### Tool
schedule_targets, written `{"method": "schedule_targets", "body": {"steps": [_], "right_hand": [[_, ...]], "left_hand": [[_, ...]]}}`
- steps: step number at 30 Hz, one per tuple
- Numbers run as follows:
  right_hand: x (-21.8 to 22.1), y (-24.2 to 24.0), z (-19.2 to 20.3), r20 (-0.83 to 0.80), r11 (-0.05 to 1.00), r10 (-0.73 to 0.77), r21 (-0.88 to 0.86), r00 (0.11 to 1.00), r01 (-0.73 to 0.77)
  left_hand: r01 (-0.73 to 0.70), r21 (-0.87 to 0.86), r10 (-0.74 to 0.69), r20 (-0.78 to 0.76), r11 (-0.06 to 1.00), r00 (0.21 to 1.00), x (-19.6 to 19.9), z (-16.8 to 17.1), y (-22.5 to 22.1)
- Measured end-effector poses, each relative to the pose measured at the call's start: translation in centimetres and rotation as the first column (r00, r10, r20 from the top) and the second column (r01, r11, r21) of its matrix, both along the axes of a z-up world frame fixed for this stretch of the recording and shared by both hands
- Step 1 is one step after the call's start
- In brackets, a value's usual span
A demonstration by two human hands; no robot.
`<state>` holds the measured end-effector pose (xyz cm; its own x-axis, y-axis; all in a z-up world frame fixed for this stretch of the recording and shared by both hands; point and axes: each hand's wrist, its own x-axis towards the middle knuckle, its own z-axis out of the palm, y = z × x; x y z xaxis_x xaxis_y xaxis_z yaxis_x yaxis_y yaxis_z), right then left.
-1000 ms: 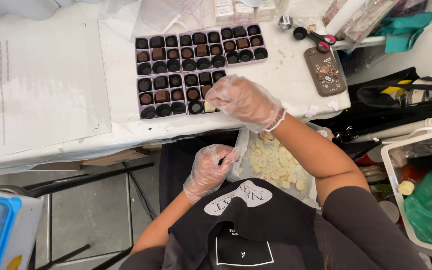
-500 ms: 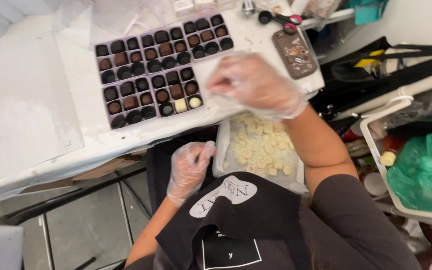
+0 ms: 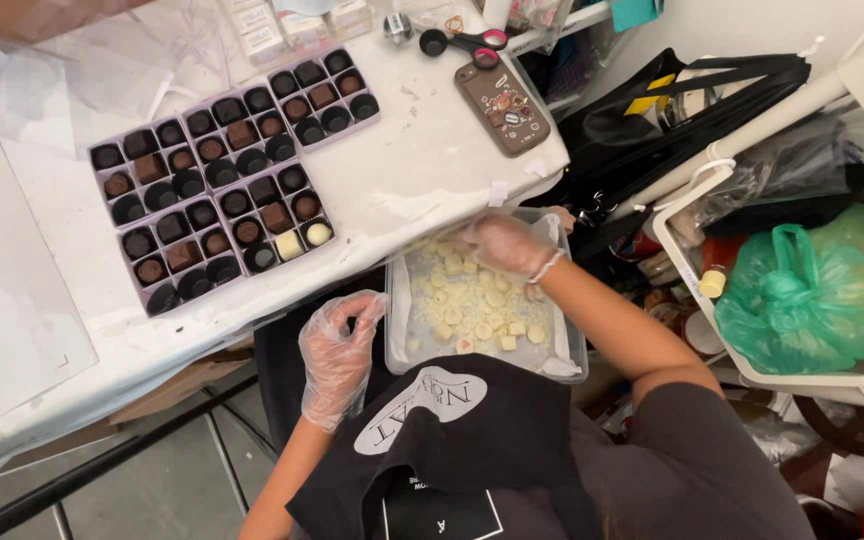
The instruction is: The person picks up white chocolate pieces from a tray and places them into empty compartments in a chocolate tray.
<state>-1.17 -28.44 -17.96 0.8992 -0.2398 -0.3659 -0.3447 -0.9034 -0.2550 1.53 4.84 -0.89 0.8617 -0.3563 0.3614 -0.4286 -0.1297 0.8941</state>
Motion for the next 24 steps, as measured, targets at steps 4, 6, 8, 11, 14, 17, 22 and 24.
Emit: {"method": "schedule_targets", "body": {"steps": [4, 6, 8, 11, 14, 17, 22, 24], "right_hand": [[3.4, 1.8, -8.8, 0.264, 0.975, 0.206, -0.142, 0.942, -0.173], [4.9, 2.3, -12.9, 0.344, 0.954, 0.285, -0.195, 0.895, -0.229], [5.8, 2.3, -16.9, 0.475, 0.902, 0.422, -0.310, 0.772, -0.302], [8.1, 2.8, -22.3, 0.713, 0.894, 0.442, -0.398, 0.545, -0.205], [6.2, 2.6, -18.6, 0.839, 0.833, 0.429, -0.224, 0.336, -0.506], [4.8, 6.8, 1.8, -0.319, 1.000, 0.014, 0.007, 0.948, -0.013], [5.2, 2.8, -15.6, 0.324, 0.962, 0.264, -0.152, 0.908, -0.226], [6.7, 2.2, -19.5, 0.398, 0.941, 0.332, -0.199, 0.855, -0.273]], "left_hand": [[-0.020, 0.016, 0.020, 0.033, 1.000, 0.999, -0.1, 0.0, 0.0], [-0.032, 0.029, 0.030, 0.039, 0.999, 0.999, -0.2, 0.1, 0.2], [-0.041, 0.010, 0.041, 0.032, 0.999, 0.999, -0.5, 0.4, 0.3], [-0.048, 0.006, 0.048, 0.013, 0.999, 0.999, -0.3, 0.4, 0.7], [-0.045, 0.001, 0.045, 0.009, 0.999, 0.999, 0.1, -0.3, 1.1], [-0.039, -0.015, 0.039, 0.005, 0.999, 0.999, 0.3, -0.7, 0.8], [-0.026, -0.009, 0.026, -0.005, 1.000, 1.000, 0.1, -0.5, 0.3], [-0.030, -0.007, 0.030, -0.015, 1.000, 0.999, -0.1, -0.2, 0.5]]}}
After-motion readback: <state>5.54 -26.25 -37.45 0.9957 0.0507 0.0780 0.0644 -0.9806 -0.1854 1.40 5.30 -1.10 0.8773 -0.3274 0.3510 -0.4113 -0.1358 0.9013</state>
